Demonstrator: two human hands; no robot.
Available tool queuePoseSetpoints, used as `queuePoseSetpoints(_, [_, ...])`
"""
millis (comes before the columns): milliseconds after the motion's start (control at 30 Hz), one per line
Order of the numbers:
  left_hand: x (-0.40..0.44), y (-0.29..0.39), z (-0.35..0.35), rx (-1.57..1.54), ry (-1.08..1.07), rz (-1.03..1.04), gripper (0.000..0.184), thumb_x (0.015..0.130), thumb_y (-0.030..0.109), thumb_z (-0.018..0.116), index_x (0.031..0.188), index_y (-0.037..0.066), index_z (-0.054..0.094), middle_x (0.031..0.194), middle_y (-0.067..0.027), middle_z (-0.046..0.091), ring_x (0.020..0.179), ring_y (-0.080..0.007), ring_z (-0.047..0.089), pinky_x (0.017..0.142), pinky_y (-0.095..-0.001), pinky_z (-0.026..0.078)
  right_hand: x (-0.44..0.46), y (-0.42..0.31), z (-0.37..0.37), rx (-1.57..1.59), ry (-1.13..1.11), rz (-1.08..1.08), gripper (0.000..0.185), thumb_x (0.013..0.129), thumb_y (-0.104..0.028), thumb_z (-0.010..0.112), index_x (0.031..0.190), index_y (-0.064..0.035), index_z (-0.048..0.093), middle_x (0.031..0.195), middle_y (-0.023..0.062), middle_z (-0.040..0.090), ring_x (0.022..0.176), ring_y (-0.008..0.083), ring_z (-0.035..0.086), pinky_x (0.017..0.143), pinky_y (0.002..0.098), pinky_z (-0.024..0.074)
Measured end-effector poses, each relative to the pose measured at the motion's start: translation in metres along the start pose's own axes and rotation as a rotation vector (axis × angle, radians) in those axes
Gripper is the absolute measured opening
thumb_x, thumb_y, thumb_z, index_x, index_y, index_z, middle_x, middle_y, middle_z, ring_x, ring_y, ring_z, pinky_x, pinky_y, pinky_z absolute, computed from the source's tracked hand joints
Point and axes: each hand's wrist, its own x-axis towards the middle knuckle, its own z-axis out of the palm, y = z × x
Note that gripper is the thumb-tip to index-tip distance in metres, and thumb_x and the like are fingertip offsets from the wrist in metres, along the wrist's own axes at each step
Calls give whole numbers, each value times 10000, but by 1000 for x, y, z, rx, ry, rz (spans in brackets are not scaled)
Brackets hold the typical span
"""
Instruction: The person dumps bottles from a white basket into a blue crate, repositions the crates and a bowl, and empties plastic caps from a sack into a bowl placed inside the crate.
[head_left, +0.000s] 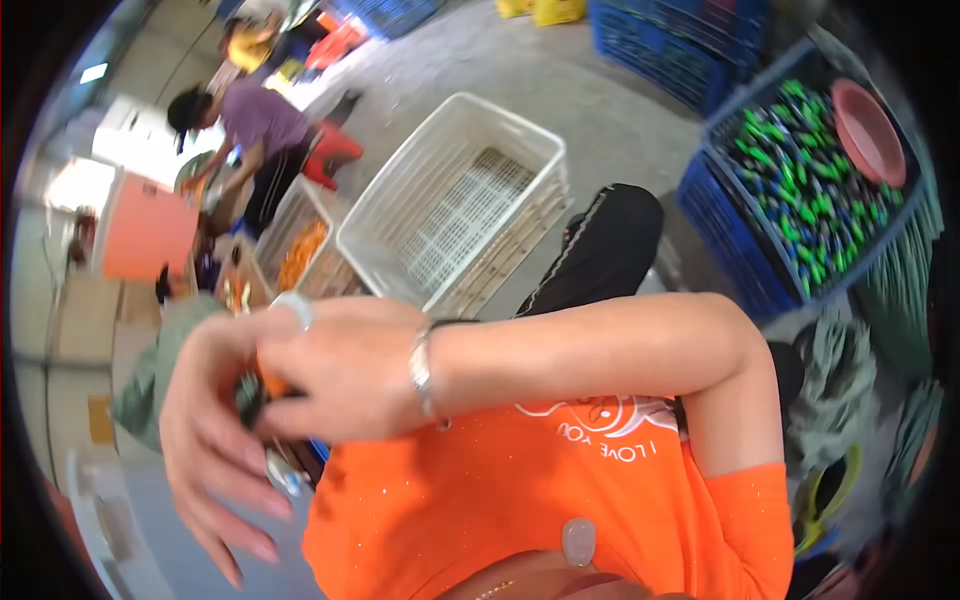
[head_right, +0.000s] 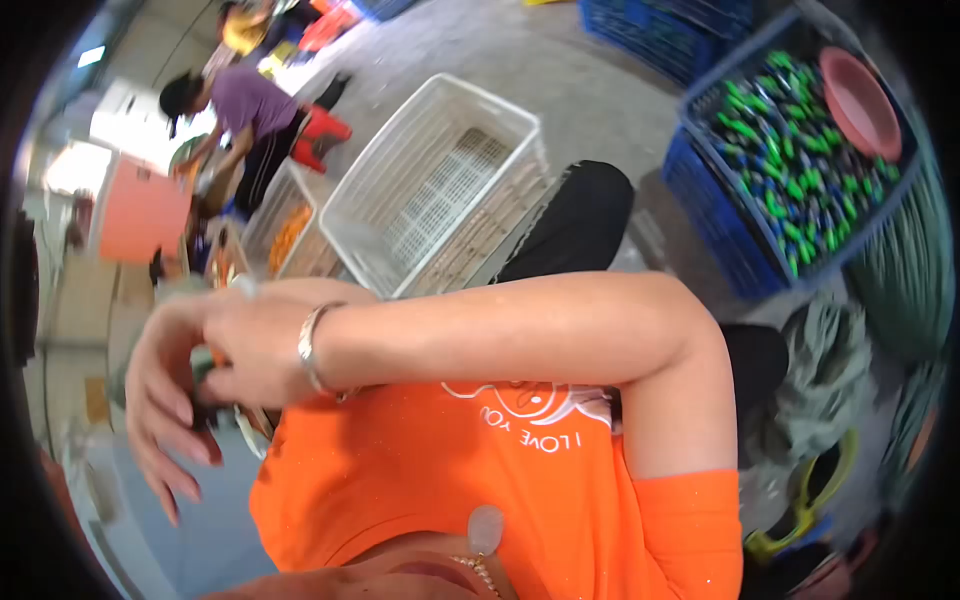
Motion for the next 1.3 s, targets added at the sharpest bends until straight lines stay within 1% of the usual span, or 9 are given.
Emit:
queuePoseSetpoints(267, [25, -104, 20, -427, -99, 184, 313, 900, 115, 389, 1173, 86, 538, 1109, -75, 566, 1034, -249, 546, 936, -412, 411, -19, -49, 59, 116, -227, -426, 408, 740, -398, 597, 929, -43, 669, 955, 161, 648, 896, 288, 613, 755, 380, 471])
queuePoseSetpoints(467, [60, -103, -1, -464, -251, -13, 327, 902, 114, 357, 1189, 81, 509, 1160, -87, 543, 1091, -243, 517, 967, -418, 386, -27, -85, 73, 189, -59, -758, 56, 794, -101, 597, 758, -65, 620, 741, 87, 618, 598, 215, 601, 532, 333, 480])
queuePoseSetpoints(567, [87, -101, -24, -389, -425, -177, 334, 903, 113, 341, 1197, 79, 495, 1186, -93, 531, 1120, -239, 502, 983, -421, 374, -48, -95, 39, -59, -382, -331, 400, 754, -383, 580, 907, -25, 671, 911, 169, 651, 877, 300, 616, 722, 396, 466])
queuePoseSetpoints(733, [67, -99, -71, -203, -517, -286, 345, 906, 112, 314, 1211, 75, 471, 1229, -104, 512, 1168, -234, 478, 1008, -426, 354, -61, -110, 44, -6, -291, -268, 385, 776, -353, 546, 858, 1, 673, 857, 189, 648, 848, 322, 619, 706, 404, 458])
queuePoseSetpoints(800, [-46, -61, -81, -222, 396, -877, 438, 872, 270, 438, 1259, 67, 419, 1202, -138, 519, 1113, -264, 510, 956, -420, 390, -65, -112, 42, -24, -262, -276, 380, 779, -343, 539, 844, 7, 672, 848, 192, 646, 839, 325, 618, 707, 404, 460])
queuePoseSetpoints(900, [-154, -69, -43, -139, 1003, -1574, 521, 807, 358, 619, 1227, 80, 486, 1159, -173, 534, 995, -269, 537, 899, -414, 399, -72, -111, 32, -75, -211, -290, 372, 783, -327, 530, 823, 16, 671, 833, 198, 644, 826, 330, 618, 707, 405, 462])
queuePoseSetpoints(1067, [-262, -54, 34, -304, 812, -2207, 320, 918, 146, 494, 1217, 34, 480, 1026, -147, 610, 916, -206, 611, 831, -305, 483, -98, -93, -6, -324, -85, -104, 342, 783, -268, 515, 832, 43, 650, 782, 215, 632, 770, 340, 611, 708, 417, 464])
queuePoseSetpoints(1233, [-299, -58, 85, -289, 727, -2242, 258, 900, 131, 531, 1132, 18, 534, 998, -122, 619, 893, -181, 614, 777, -288, 493, -112, -55, -15, -83, -45, -245, 277, 774, -229, 551, 802, 37, 621, 807, 202, 613, 773, 326, 589, 713, 420, 461])
queuePoseSetpoints(1300, [-318, -62, 100, -34, 91, -2175, 254, 882, 140, 556, 1101, 13, 543, 956, -98, 622, 871, -151, 615, 753, -278, 496, -118, -48, -16, -295, 199, -392, 249, 781, -224, 580, 880, 1, 618, 899, 157, 604, 834, 319, 578, 734, 417, 460])
